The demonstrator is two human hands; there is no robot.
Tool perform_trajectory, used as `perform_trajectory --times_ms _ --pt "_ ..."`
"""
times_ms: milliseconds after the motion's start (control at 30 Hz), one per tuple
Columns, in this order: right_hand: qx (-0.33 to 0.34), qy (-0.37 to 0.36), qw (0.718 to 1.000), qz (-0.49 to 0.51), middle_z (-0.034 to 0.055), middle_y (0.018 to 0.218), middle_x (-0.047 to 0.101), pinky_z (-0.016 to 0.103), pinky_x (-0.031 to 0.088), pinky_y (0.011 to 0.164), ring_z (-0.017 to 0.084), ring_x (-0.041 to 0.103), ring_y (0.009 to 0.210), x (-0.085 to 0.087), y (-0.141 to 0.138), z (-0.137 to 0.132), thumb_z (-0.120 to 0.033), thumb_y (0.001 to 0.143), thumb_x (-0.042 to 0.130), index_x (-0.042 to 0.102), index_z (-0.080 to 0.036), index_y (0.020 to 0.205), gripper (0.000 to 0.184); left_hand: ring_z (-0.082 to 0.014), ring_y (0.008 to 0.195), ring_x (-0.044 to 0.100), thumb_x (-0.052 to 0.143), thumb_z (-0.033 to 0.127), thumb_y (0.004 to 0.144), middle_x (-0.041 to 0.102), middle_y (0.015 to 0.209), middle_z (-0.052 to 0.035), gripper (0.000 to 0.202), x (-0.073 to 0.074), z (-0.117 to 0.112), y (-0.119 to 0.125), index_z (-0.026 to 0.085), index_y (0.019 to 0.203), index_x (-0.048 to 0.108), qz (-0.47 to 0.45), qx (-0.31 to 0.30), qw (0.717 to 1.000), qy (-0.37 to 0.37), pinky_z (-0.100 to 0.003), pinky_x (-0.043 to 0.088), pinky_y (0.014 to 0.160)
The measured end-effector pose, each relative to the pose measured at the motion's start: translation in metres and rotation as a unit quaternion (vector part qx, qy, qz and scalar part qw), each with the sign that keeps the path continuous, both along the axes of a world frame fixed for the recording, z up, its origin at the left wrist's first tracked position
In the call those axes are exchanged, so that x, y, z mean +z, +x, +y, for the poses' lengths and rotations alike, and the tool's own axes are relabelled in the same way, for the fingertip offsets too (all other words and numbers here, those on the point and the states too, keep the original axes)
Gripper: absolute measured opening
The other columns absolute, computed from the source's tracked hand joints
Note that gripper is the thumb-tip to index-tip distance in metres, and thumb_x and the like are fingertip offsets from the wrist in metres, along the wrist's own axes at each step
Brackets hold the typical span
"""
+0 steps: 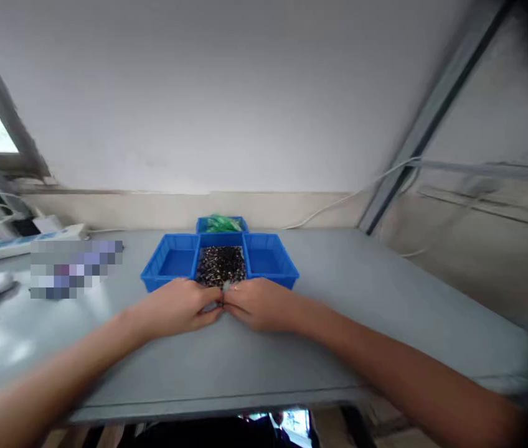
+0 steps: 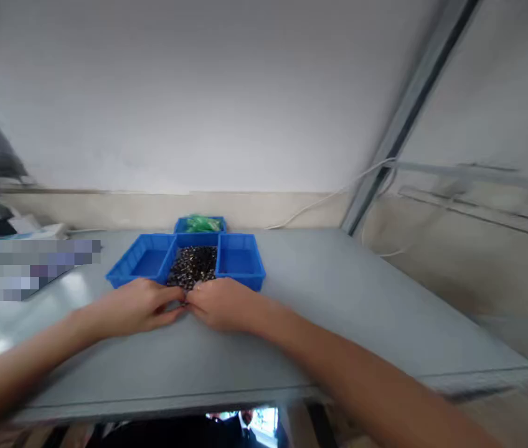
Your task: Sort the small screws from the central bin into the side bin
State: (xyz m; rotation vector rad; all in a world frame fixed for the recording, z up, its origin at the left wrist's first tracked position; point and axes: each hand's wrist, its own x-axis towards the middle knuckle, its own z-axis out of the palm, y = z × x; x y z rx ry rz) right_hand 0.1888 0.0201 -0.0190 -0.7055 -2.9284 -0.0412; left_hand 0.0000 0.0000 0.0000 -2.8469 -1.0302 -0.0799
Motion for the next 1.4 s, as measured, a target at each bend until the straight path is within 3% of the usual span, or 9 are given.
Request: perform_trajectory --times_ms 200,367,600,933,1400 --pt "-0.039 -0.036 0.999 0.001 0.0065 0.077 0.063 0.025 0.04 0.057 0.015 0.057 0.066 0.002 0.001 0.0 -0.019 0.088 0.033 0.052 -0.014 0.079 0.022 -0.0147 0.059 0.06 0.037 0.033 0.088 0.065 0.07 0.0002 0.024 -0.001 -0.001 -0.002 0.019 0.089 0.056 -0.047 0.015 0.999 -0.013 -0.024 0.036 0.05" --pt "-0.041 -0.049 0.998 0.016 0.0064 0.081 0.063 0.025 0.041 0.06 0.015 0.058 0.07 0.003 0.002 -0.001 -0.02 0.089 0.032 0.051 -0.015 0.086 0.02 -0.0146 0.057 0.059 0.038 0.034 0.087 0.064 0.067 0.0005 0.023 0.0 -0.001 -0.003 0.02 0.092 0.057 -0.061 0.019 0.998 -0.007 -0.025 0.037 0.051" --pt "-0.05 -0.027 0.998 0.002 0.0059 0.077 0.063 0.025 0.039 0.056 0.016 0.058 0.066 0.005 -0.001 -0.002 -0.024 0.089 0.034 0.051 -0.015 0.081 0.021 -0.0146 0.056 0.058 0.037 0.035 0.088 0.062 0.062 -0.0005 0.027 -0.003 0.0 -0.002 0.018 0.087 0.058 -0.056 0.025 0.998 0.007 -0.025 0.037 0.049" --pt "-0.043 -0.073 0.996 0.019 0.0053 0.077 0.061 0.024 0.038 0.056 0.014 0.055 0.063 0.004 0.002 -0.001 -0.021 0.089 0.032 0.048 -0.015 0.085 0.018 -0.0139 0.056 0.058 0.037 0.036 0.088 0.061 0.063 0.001 0.025 -0.003 0.0 -0.004 0.019 0.089 0.056 -0.069 0.018 0.997 0.034 -0.024 0.036 0.051" --pt "-0.034 0.017 0.999 0.0 0.0024 0.07 0.062 0.024 0.031 0.051 0.013 0.055 0.059 0.011 0.003 -0.002 -0.028 0.09 0.034 0.055 -0.016 0.077 0.027 -0.0131 0.052 0.055 0.04 0.029 0.086 0.06 0.06 0.0023 0.017 0.002 -0.001 -0.003 0.019 0.084 0.053 -0.033 0.012 0.999 0.015 -0.023 0.031 0.046"
